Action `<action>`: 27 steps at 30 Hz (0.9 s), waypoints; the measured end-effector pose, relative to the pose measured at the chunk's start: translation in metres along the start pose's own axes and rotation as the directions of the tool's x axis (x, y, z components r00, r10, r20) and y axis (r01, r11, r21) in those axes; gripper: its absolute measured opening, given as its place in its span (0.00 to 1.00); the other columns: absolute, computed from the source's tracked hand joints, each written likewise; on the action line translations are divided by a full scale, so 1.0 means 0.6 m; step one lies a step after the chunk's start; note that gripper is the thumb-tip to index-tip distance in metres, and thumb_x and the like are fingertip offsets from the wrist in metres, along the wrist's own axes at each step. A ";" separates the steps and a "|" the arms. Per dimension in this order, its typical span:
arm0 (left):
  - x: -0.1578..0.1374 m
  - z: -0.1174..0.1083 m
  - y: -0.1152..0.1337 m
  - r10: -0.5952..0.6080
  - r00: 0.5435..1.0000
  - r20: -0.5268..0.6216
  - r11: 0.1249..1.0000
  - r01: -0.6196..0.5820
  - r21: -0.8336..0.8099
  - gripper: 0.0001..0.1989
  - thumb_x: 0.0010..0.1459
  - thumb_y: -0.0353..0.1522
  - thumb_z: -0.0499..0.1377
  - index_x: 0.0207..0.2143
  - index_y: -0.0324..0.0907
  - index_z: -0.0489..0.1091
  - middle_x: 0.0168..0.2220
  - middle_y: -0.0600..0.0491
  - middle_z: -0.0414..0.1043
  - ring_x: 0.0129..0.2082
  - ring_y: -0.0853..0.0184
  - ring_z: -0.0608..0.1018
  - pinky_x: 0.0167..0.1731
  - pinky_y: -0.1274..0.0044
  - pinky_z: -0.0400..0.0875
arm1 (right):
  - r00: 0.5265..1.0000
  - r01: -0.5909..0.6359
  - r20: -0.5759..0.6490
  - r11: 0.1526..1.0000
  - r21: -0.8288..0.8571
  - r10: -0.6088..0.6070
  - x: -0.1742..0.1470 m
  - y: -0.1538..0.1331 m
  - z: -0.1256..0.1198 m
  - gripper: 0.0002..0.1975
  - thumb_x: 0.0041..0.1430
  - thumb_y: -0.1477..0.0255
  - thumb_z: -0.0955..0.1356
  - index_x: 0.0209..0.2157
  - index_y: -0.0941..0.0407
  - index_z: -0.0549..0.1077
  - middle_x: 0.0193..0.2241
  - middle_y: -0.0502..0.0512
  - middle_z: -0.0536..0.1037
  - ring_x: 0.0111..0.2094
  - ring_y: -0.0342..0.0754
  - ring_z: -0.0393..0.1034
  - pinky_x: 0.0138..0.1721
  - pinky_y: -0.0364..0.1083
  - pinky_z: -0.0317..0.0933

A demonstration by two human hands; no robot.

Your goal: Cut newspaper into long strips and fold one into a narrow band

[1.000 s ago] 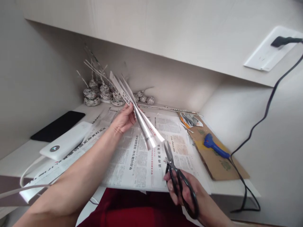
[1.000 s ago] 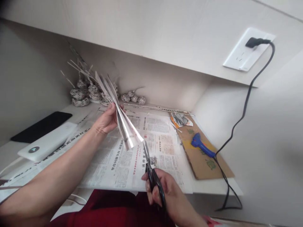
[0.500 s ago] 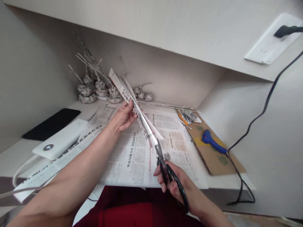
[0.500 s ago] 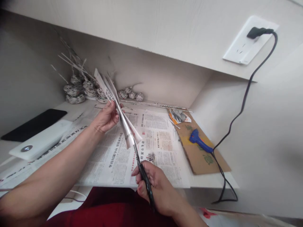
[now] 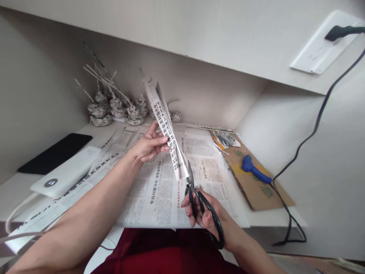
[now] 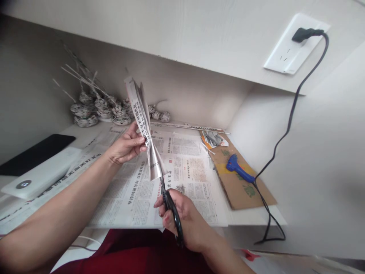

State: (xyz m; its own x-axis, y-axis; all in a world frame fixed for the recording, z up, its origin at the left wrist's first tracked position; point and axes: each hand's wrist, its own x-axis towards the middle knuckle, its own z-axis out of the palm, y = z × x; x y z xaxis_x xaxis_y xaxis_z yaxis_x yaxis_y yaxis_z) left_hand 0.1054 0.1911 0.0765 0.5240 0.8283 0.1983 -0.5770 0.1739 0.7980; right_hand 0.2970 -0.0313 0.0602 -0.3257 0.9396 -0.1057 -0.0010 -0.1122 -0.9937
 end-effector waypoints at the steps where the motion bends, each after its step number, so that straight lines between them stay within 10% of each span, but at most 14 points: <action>1: 0.001 0.001 -0.001 0.008 1.000 0.000 1.000 -0.008 0.004 0.33 0.42 0.19 0.73 0.48 0.48 0.66 0.34 0.58 0.78 0.25 0.70 0.81 0.22 0.83 0.78 | 1.000 0.009 0.001 1.000 0.000 -0.009 0.000 0.002 -0.001 0.40 0.51 0.34 0.66 0.46 0.57 0.70 0.36 0.53 0.67 0.31 0.43 0.60 0.33 0.44 0.57; 27: 0.003 0.008 -0.004 0.020 1.000 -0.003 0.999 -0.020 0.028 0.35 0.41 0.21 0.75 0.47 0.49 0.63 0.29 0.61 0.77 0.25 0.71 0.81 0.24 0.83 0.81 | 0.990 -0.029 -0.135 0.993 0.116 0.045 0.004 0.023 0.015 0.33 0.52 0.38 0.70 0.30 0.56 0.65 0.19 0.43 0.64 0.13 0.36 0.57 0.14 0.38 0.50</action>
State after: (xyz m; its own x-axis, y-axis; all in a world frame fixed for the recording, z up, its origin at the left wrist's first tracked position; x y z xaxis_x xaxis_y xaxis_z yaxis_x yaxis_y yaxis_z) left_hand 0.1107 0.1895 0.0774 0.5106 0.8331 0.2126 -0.5695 0.1424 0.8096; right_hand 0.2880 -0.0336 0.0466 -0.1944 0.9687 -0.1543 -0.1013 -0.1763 -0.9791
